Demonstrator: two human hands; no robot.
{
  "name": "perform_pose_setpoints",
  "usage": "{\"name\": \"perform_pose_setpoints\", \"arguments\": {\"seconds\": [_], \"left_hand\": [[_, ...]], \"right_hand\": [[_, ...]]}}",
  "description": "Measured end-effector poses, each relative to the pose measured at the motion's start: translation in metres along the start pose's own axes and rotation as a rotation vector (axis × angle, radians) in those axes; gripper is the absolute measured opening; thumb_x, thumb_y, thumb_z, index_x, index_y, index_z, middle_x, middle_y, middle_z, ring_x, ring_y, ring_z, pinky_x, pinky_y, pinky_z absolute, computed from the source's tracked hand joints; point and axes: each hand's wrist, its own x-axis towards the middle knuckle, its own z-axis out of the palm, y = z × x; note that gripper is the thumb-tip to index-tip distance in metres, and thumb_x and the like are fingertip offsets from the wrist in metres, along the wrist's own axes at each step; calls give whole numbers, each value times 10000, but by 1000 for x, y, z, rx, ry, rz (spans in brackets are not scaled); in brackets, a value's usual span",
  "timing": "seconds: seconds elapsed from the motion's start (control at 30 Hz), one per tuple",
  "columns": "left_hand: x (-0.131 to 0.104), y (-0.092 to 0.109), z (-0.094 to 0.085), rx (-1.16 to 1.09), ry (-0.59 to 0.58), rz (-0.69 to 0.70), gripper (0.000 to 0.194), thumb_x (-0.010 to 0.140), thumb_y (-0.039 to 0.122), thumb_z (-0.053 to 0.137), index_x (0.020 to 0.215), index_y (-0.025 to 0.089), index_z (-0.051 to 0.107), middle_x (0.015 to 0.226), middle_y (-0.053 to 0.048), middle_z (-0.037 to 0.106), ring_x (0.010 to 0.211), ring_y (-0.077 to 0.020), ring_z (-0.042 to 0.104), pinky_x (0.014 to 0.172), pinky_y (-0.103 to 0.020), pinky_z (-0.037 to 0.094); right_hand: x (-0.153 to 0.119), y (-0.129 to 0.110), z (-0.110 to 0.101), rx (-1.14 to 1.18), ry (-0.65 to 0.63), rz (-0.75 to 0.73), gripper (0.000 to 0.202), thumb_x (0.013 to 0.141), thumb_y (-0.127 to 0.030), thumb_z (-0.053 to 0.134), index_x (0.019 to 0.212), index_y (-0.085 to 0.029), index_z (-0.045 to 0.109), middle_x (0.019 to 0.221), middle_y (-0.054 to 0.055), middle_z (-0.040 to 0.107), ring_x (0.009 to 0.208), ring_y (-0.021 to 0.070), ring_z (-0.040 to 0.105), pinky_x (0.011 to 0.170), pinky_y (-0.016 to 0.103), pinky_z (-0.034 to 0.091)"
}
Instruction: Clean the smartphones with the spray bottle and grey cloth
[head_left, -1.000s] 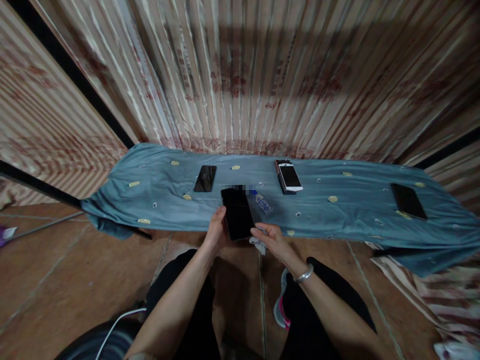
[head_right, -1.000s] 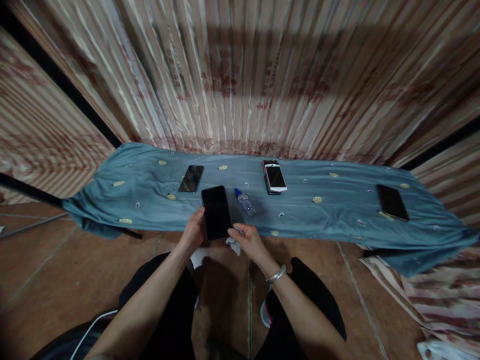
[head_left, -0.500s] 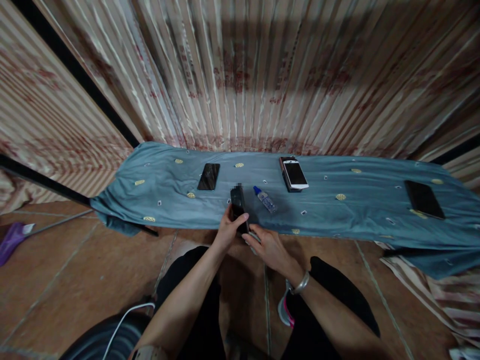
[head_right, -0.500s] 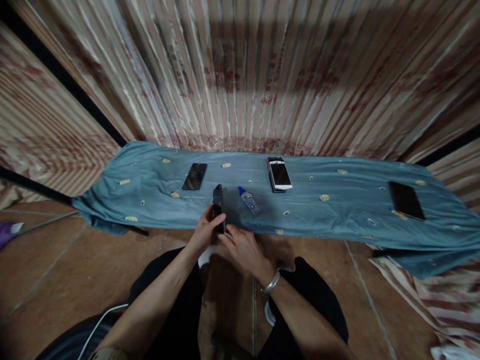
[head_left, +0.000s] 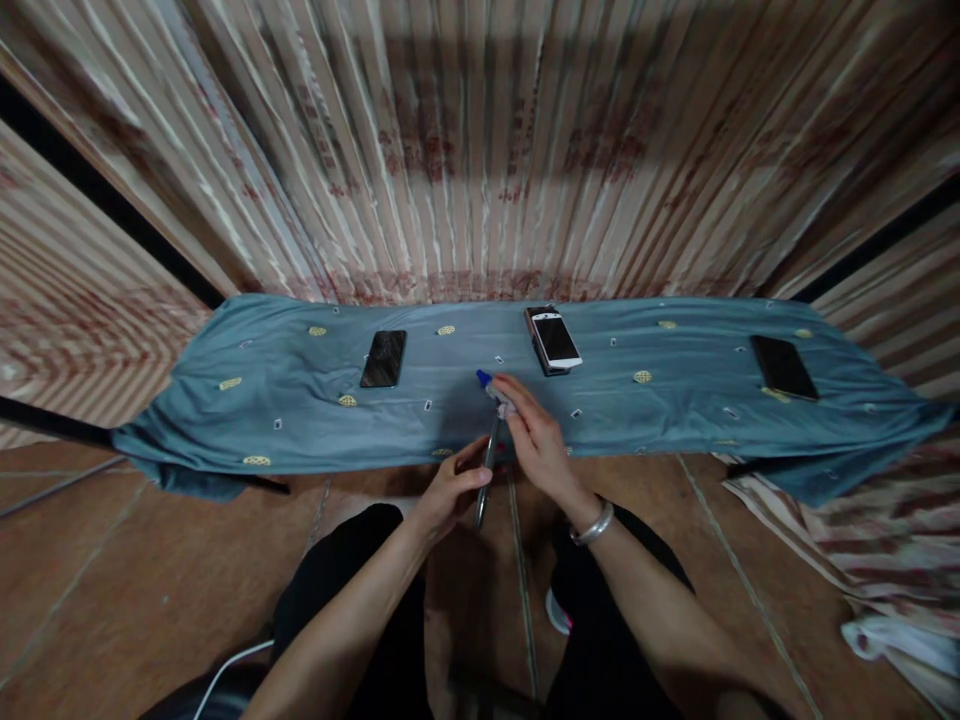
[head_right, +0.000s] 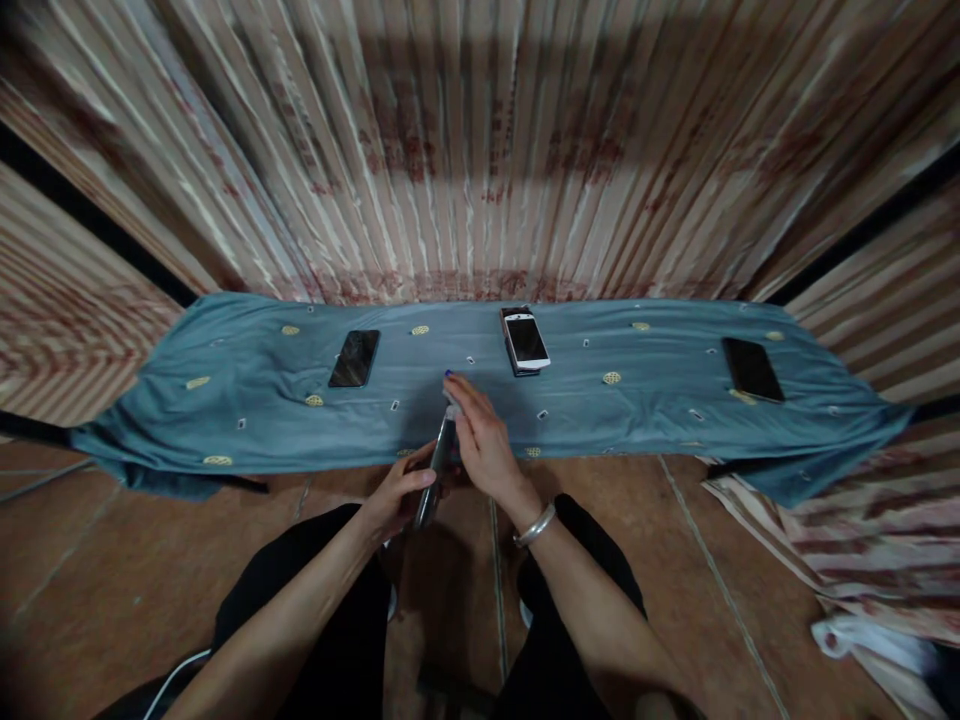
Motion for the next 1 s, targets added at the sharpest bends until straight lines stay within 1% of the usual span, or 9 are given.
{"name": "perform_pose_setpoints", "arguments": {"seconds": [0.07, 0.2, 0.4, 0.5, 0.6, 0.7, 0.8, 0.9, 1.0], "left_hand": [[-3, 1, 3, 10, -20, -24, 679, 535, 363, 787, 1164, 140, 662, 1122, -147, 666, 737, -167, 616, 599, -247, 435], [-10, 8, 5, 35, -57, -12, 652, 532, 389, 777, 1130, 146, 681, 1057, -133, 687, 650, -141, 591, 565, -241, 423], [-13, 14, 7, -18, -102, 36, 546, 571, 399, 734, 1066, 172, 709, 1152, -136, 660, 881, -235, 633, 642, -272, 478], [-9, 13, 5, -30, -79, 46, 548, 569, 392, 743, 1071, 175, 707, 1190, -138, 643, 928, -247, 627, 646, -274, 481], [-3, 9, 3, -7, -3, 23, 576, 566, 376, 769, 1097, 166, 693, 1187, -147, 642, 925, -237, 620, 622, -264, 458], [0, 6, 2, -1, 49, 13, 643, 542, 358, 806, 1138, 158, 670, 1145, -143, 661, 960, -242, 614, 658, -268, 443], [0, 5, 1, -10, 69, 20, 651, 537, 342, 823, 1141, 159, 665, 1041, -110, 694, 943, -222, 622, 718, -268, 436], [1, 5, -2, -45, 61, 31, 577, 568, 355, 808, 1096, 162, 679, 886, -72, 705, 812, -191, 636, 695, -270, 437], [2, 6, -7, -86, 69, 70, 517, 566, 365, 803, 1027, 156, 695, 823, -57, 698, 774, -192, 638, 684, -273, 440]], "right_hand": [[0, 1, 2, -18, -43, -6, 397, 950, -256, 347, 1308, -268, 517, 1378, 37, 529, 1298, 167, 452, 1110, 374, 330], [0, 12, 0, 33, -63, 123, 382, 928, -258, 374, 1261, -274, 561, 1294, 25, 603, 1212, 176, 536, 1056, 371, 388], [2, 31, 5, 226, -9, 338, 338, 860, -283, 448, 1133, -228, 640, 1110, 30, 699, 1058, 205, 624, 954, 361, 456], [5, 32, 4, 252, 112, 399, 349, 852, -291, 484, 1168, -210, 606, 1087, 51, 703, 1000, 206, 644, 928, 373, 479], [7, 21, -2, 84, 207, 268, 376, 889, -298, 487, 1254, -228, 543, 1158, 75, 672, 1077, 214, 619, 981, 403, 456], [6, 6, -3, -94, 76, 27, 345, 919, -237, 448, 1242, -257, 569, 1371, 65, 535, 1258, 213, 504, 1070, 408, 397], [-1, -3, 4, -178, -48, -183, 413, 948, -153, 348, 1296, -253, 547, 1357, 70, 549, 1295, 197, 471, 1101, 419, 386], [-14, -9, 14, -212, -129, -283, 465, 953, -118, 328, 1375, -251, 473, 1367, 78, 542, 1333, 210, 428, 1104, 451, 401], [-26, -14, 21, -214, -204, -332, 508, 952, -102, 329, 1435, -250, 381, 1405, 82, 506, 1352, 216, 403, 1093, 444, 427]]}}
